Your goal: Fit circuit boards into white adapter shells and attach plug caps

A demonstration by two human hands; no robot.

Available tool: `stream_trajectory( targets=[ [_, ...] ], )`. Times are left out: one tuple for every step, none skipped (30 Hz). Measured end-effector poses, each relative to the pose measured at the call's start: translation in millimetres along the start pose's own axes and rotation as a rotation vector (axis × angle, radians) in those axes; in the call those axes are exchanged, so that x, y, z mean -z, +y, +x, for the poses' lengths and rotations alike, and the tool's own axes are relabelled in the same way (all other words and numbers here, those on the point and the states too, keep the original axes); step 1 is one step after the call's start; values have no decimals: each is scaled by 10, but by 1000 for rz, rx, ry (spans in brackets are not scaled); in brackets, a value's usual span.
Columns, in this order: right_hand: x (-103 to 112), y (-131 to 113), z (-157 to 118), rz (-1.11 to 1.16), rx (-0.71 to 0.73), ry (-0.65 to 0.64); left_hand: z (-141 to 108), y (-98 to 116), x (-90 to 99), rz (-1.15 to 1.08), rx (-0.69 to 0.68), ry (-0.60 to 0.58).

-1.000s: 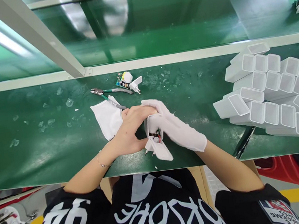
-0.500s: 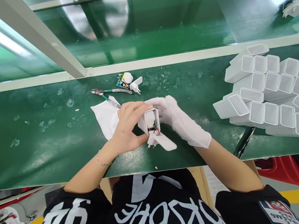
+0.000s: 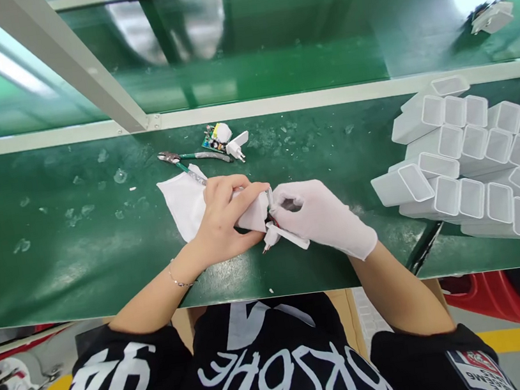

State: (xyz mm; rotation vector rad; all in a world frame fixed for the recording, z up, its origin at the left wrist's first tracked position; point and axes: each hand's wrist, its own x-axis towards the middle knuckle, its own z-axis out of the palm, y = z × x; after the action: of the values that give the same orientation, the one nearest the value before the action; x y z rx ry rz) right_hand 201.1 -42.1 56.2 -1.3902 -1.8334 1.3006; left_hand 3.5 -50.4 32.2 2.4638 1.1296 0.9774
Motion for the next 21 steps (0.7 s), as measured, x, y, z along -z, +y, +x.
stream_trajectory(
  targets=[
    [-23, 1, 4, -9, 5, 16, 0, -1, -3, -7, -5, -5],
    [-42, -1, 7, -7, 5, 39, 2, 0, -3, -17, -7, -11],
    [-56, -6, 9, 3, 4, 75, 4, 4, -1, -30, -7, -24],
    [-64, -12, 11, 16, 5, 117, 8, 10, 4, -49, -6, -39],
    [-65, -15, 13, 30, 6, 162, 12, 17, 11, -70, 0, -58],
    [-60, -16, 14, 45, 8, 203, 17, 24, 20, -94, 11, -77],
    [-49, -13, 16, 68, 10, 233, 21, 30, 29, -119, 26, -91],
    [-33, -5, 18, 97, 13, 250, 25, 34, 37, -144, 41, -93],
    [-13, 7, 21, 133, 13, 259, 28, 35, 45, -165, 56, -81],
    [9, 23, 24, 175, 12, 271, 29, 34, 50, -182, 68, -62],
    [31, 42, 28, 213, 14, 297, 29, 32, 53, -193, 77, -42],
    [52, 62, 32, 231, 21, 333, 28, 28, 54, -198, 82, -24],
    [70, 81, 35, 222, 28, 371, 26, 26, 53, -200, 85, -15],
    [86, 98, 38, 195, 35, 399, 24, 24, 51, -201, 87, -16],
    [97, 110, 41, 156, 42, 401, 22, 23, 48, -202, 92, -19],
    [106, 119, 44, 111, 45, 382, 20, 22, 44, -205, 101, -27],
    [111, 125, 49, 63, 40, 354, 18, 21, 39, -216, 117, -33],
    [113, 129, 56, 15, 25, 334, 17, 17, 33, -242, 141, -37],
    [113, 132, 63, -34, 6, 333, 17, 11, 26, -292, 180, -36],
    [113, 136, 72, -87, -9, 346, 17, 1, 17, -377, 240, -32],
    [111, 142, 81, -136, -8, 373, 19, -12, 7, -498, 317, -24]
  ],
)
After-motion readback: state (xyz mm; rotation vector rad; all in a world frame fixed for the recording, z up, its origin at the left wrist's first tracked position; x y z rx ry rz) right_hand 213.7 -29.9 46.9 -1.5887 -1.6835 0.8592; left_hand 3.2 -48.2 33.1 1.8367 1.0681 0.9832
